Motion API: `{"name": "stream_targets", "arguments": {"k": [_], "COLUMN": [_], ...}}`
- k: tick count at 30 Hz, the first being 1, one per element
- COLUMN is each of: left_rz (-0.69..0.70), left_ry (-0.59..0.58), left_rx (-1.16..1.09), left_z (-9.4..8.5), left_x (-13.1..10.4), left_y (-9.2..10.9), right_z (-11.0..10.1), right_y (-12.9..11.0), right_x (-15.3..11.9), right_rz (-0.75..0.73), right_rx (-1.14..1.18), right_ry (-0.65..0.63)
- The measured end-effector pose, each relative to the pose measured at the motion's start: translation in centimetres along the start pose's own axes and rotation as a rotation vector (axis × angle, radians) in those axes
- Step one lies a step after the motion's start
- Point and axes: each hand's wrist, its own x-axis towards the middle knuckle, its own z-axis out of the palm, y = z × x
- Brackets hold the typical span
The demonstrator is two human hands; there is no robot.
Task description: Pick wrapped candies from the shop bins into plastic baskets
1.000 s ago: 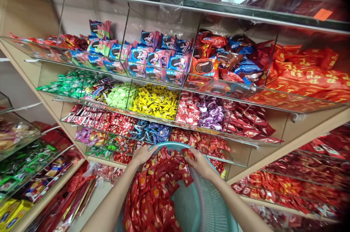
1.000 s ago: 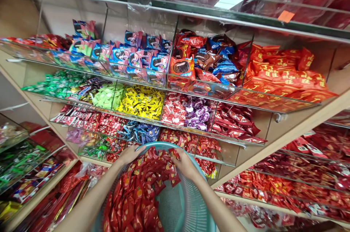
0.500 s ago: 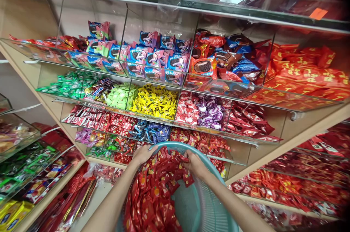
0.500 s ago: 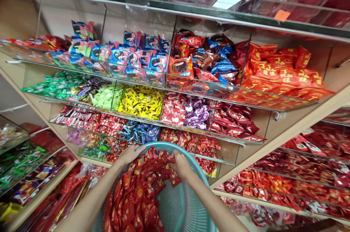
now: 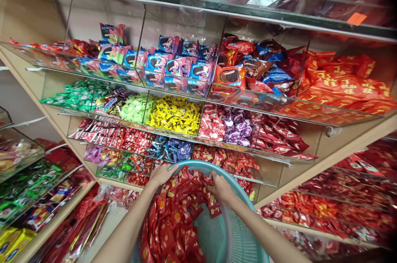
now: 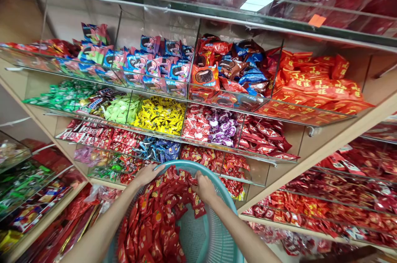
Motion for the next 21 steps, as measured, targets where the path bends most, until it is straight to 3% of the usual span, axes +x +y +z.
{"name": "stream_targets", "arguments": {"k": [7,14,21], "left_rz": [0.009,0.006,-0.011], "left_ry": [0.002,0.011,-0.002], "left_rx": [-0.009,-0.002,-0.026], "left_z": [-0.1,-0.1,-0.1], "left_x": [-0.2,-0.2,-0.3], "left_y": [0.2,0.1,0.3], "right_z": [-0.2,-0.7,-1.0], "right_y": [0.1,-1.4,-0.1], "right_x": [-0.1,-1.3,-0.4], "right_rz": [0.026,0.145,0.074], "right_rx": [-0.001,-0.176,0.018], "right_ry": [-0.036,-0.009,0.097]}}
